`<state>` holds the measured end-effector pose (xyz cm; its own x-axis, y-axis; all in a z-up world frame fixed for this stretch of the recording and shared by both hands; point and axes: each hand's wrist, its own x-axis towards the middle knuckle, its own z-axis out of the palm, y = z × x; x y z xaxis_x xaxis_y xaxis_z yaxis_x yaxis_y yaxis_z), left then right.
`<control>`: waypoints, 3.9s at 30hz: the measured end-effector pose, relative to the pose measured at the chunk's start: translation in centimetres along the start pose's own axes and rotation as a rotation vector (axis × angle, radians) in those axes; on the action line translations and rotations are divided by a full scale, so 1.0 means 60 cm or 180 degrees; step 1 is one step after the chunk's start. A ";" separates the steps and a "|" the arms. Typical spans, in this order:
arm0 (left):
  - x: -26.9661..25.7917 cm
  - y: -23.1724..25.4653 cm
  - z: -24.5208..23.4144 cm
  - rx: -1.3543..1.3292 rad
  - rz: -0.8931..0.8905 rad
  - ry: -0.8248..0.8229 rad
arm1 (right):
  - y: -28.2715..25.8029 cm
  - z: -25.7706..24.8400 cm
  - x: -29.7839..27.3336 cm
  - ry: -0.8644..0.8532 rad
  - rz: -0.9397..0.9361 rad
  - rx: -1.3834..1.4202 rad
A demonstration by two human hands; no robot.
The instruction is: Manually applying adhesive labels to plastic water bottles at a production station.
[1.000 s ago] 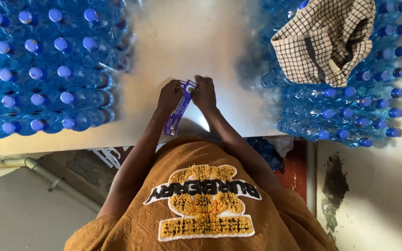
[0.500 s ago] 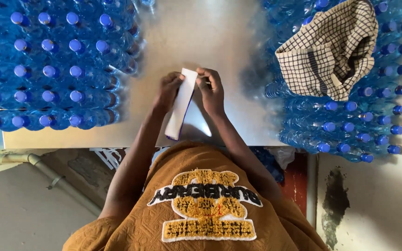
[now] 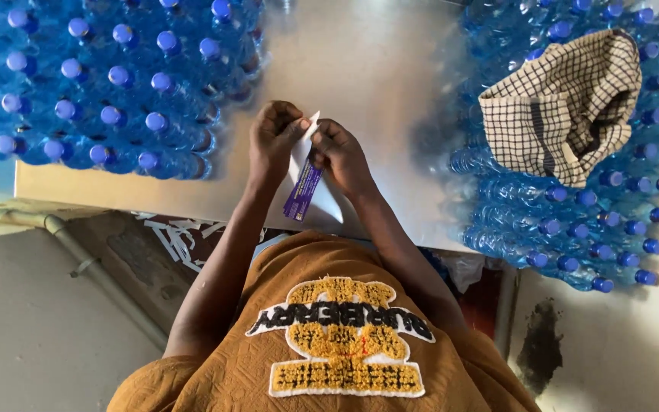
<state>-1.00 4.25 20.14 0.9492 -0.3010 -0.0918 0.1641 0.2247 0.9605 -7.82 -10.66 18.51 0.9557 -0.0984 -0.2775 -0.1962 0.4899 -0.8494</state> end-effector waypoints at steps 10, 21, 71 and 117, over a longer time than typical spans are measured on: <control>-0.060 0.032 -0.010 0.1019 0.0701 0.0506 | -0.028 0.084 -0.046 0.0153 -0.0219 -0.0250; -0.112 -0.035 -0.128 -0.0653 0.0587 0.1189 | -0.010 0.087 -0.043 0.0595 -0.0481 -0.0238; -0.173 0.185 -0.041 0.0740 0.1135 0.0362 | 0.175 0.000 -0.023 -0.0965 0.0424 -0.2103; 0.319 -0.320 0.373 0.2556 0.0002 -0.2875 | -0.027 -0.324 -0.264 0.3562 -0.1084 -0.2380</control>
<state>8.01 -26.56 5.79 0.3667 -0.9122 -0.1826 -0.3542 -0.3184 0.8793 -26.88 -26.73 15.54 0.3672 -0.9264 0.0833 -0.4007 -0.2384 -0.8846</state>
